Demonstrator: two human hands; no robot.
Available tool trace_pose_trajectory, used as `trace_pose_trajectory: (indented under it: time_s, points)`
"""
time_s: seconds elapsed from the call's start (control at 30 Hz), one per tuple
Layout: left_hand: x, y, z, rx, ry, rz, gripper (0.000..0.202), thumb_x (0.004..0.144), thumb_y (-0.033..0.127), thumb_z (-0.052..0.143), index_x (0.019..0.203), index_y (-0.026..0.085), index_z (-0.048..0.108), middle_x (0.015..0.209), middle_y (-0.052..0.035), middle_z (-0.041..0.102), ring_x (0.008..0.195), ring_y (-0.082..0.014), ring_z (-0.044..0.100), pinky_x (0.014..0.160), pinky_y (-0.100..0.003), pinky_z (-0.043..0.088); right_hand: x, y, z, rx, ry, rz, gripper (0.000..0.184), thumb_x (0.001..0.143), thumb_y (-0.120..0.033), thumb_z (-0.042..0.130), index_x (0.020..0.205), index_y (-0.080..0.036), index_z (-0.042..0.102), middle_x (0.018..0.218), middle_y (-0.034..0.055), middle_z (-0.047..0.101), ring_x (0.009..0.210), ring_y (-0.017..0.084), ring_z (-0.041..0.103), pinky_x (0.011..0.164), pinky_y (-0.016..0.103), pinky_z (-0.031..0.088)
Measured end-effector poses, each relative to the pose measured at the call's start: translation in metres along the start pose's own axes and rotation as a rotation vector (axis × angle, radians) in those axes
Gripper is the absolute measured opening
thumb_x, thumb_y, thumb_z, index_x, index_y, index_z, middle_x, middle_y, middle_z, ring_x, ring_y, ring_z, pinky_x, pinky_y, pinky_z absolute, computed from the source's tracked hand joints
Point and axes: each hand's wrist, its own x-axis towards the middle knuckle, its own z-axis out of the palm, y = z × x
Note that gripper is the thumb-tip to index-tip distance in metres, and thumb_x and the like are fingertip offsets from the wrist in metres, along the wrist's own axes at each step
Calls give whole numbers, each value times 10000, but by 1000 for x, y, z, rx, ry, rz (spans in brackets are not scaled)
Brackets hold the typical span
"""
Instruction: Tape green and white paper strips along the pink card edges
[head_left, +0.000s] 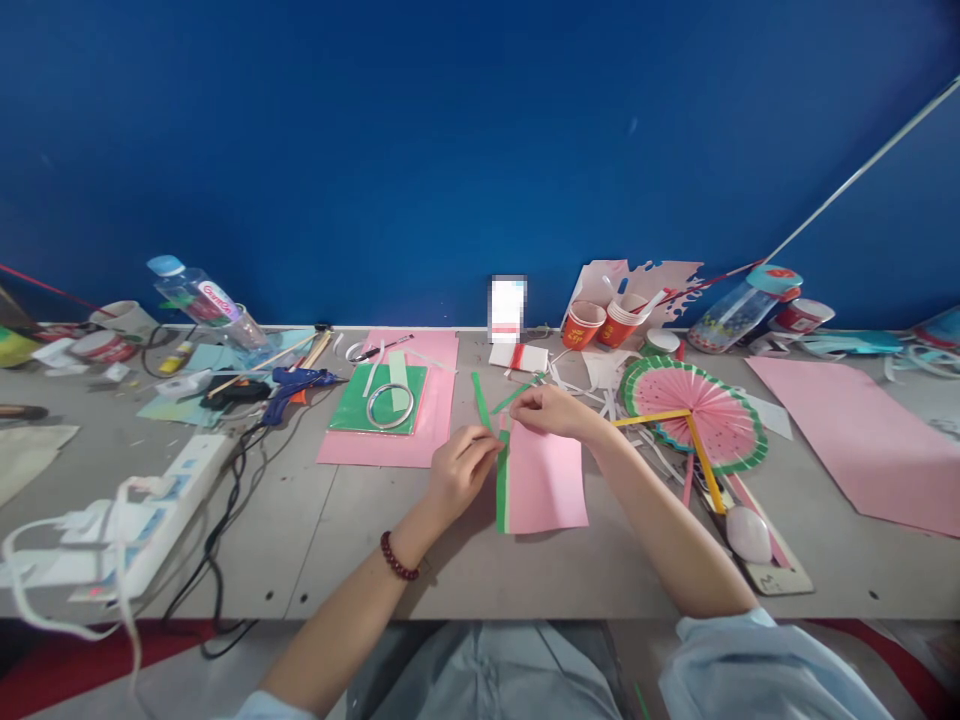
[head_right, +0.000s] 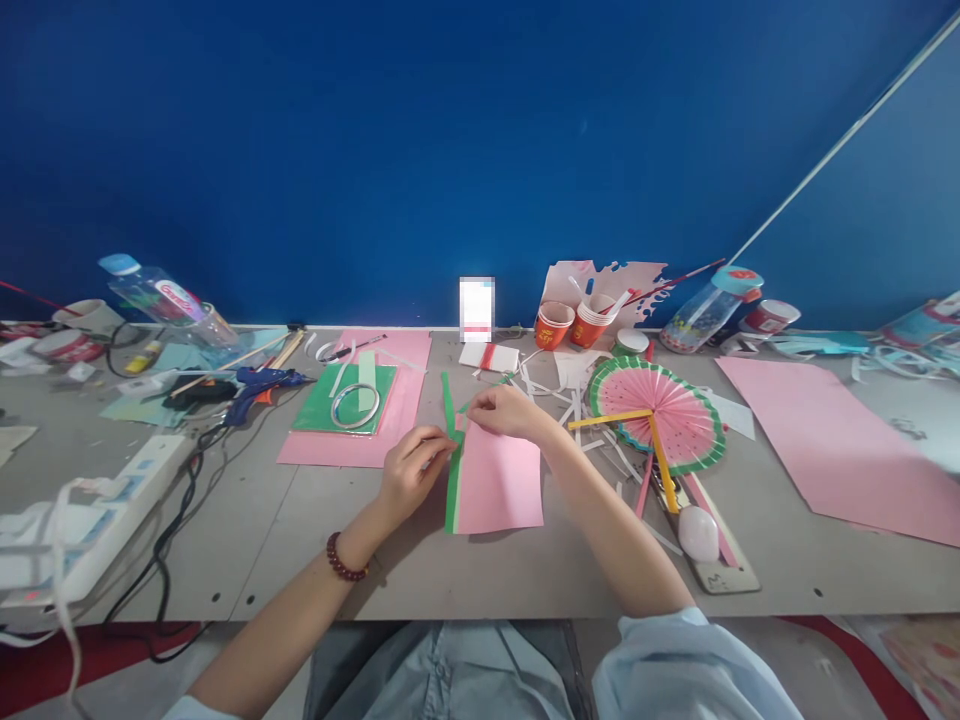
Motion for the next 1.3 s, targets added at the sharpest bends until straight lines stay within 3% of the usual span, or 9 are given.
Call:
trace_pose_trajectory:
  time_s: [1.3]
  points:
    - [-2,0,0,-3,-15,0,134,913,150,490,955,203,605,894,-42,613,805,-138,610,696,-255,518,3,4,1,44,70,52,175,706,-306,494,615,-174,563,500,-40,468,486,95,426,475,221,336]
